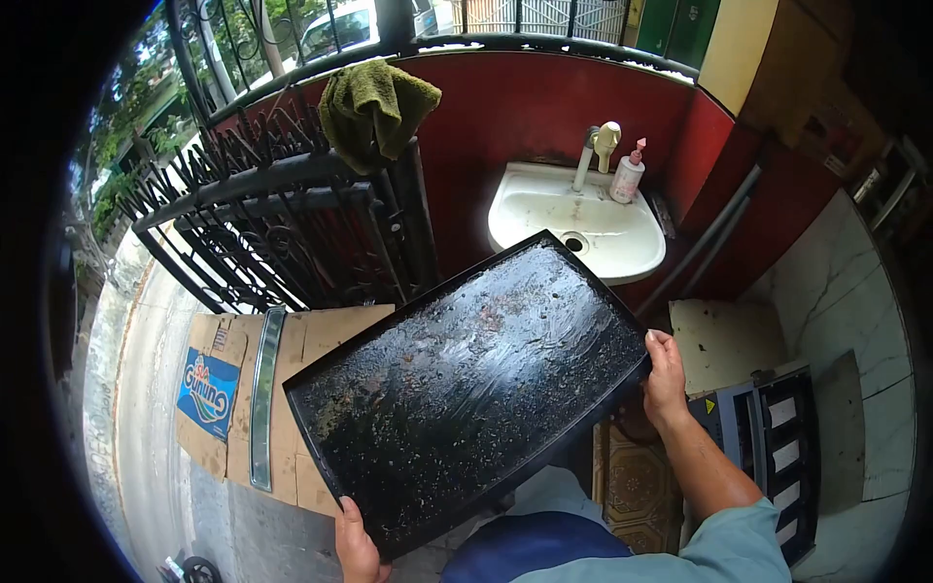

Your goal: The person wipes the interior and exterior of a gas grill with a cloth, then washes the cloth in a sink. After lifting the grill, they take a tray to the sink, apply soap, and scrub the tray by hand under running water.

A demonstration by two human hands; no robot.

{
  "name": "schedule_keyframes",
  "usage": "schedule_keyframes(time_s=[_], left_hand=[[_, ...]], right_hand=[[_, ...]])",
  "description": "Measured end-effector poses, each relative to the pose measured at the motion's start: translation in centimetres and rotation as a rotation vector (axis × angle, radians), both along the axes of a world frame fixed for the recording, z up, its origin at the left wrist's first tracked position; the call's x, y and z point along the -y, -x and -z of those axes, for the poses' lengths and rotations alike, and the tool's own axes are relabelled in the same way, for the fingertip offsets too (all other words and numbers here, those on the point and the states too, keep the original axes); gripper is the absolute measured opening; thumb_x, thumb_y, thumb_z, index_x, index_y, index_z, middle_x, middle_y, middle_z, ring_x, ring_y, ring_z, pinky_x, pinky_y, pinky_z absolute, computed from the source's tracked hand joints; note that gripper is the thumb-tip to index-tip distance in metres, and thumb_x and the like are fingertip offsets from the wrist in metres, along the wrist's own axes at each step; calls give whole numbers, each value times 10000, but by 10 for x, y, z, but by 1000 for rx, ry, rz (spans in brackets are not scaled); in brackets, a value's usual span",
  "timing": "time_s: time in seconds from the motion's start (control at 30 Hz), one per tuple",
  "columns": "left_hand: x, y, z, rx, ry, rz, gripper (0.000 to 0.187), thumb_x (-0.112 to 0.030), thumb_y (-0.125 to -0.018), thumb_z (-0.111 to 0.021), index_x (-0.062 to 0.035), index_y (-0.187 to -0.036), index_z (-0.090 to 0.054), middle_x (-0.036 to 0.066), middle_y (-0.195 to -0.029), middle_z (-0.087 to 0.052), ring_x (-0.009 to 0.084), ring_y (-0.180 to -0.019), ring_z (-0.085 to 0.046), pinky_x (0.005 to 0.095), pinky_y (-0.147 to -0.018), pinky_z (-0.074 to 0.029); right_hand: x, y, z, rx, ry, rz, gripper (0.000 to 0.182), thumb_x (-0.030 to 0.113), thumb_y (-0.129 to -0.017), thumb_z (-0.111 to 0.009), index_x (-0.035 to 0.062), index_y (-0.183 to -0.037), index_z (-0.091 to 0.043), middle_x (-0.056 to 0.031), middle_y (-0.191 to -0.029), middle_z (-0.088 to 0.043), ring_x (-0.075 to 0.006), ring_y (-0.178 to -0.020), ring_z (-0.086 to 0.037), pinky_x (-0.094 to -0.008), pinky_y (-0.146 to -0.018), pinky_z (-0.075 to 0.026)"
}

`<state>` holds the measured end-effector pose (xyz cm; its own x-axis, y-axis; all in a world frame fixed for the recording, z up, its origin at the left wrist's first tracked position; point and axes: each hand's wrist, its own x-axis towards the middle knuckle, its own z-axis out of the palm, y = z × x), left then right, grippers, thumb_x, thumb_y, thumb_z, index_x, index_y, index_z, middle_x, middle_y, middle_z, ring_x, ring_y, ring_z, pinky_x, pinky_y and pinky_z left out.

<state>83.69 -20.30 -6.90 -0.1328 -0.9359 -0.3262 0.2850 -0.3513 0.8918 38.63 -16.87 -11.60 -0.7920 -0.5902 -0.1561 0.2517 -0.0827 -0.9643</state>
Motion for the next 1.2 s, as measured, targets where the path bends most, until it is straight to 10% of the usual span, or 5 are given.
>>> schedule_keyframes(time_s=[0.3,0.5,0.6,0.93,1.2], left_hand=[[87,173,65,-128,4,98,466,-361,-1079,-400,-15,-1388,-443,120,-1335,-569,210,-1169,-570,352,-1025,-443],[90,218,75,-85,-5,47,485,-387,-1073,-410,-28,-1398,-431,111,-1364,-547,211,-1206,-545,370,-1058,-415],[90,226,75,-34,-7,19,497,-398,-1071,-408,-26,-1402,-426,115,-1358,-550,216,-1201,-548,370,-1055,-418],[85,258,63,13,-32,15,523,-408,-1062,-422,-42,-1434,-400,115,-1381,-536,237,-1227,-545,386,-1056,-427],[88,262,60,-35,-87,-26,550,-438,-1045,-451,-44,-1427,-413,108,-1384,-535,237,-1226,-545,393,-1063,-420]], right_hand=[[56,191,12,0,-94,-61,371,374,-1001,-569,76,-1223,-559,-3,-1025,-620,-120,-902,-601,-354,-752,-523],[86,246,13,-238,-613,-169,510,468,-931,-628,46,-1218,-625,-95,-1070,-652,-225,-932,-636,-372,-776,-530],[95,253,0,-898,-933,-258,535,407,-874,-680,9,-1227,-624,-224,-1115,-634,-347,-1046,-637,-421,-879,-508],[262,302,18,-1004,-366,130,941,347,-768,-815,-7,-1482,-314,-269,-1446,-445,-380,-1335,-470,-432,-1095,-398],[260,294,-32,-946,-63,207,587,208,-751,-808,61,-1225,-494,-171,-1239,-614,-300,-1131,-626,-387,-976,-483]])
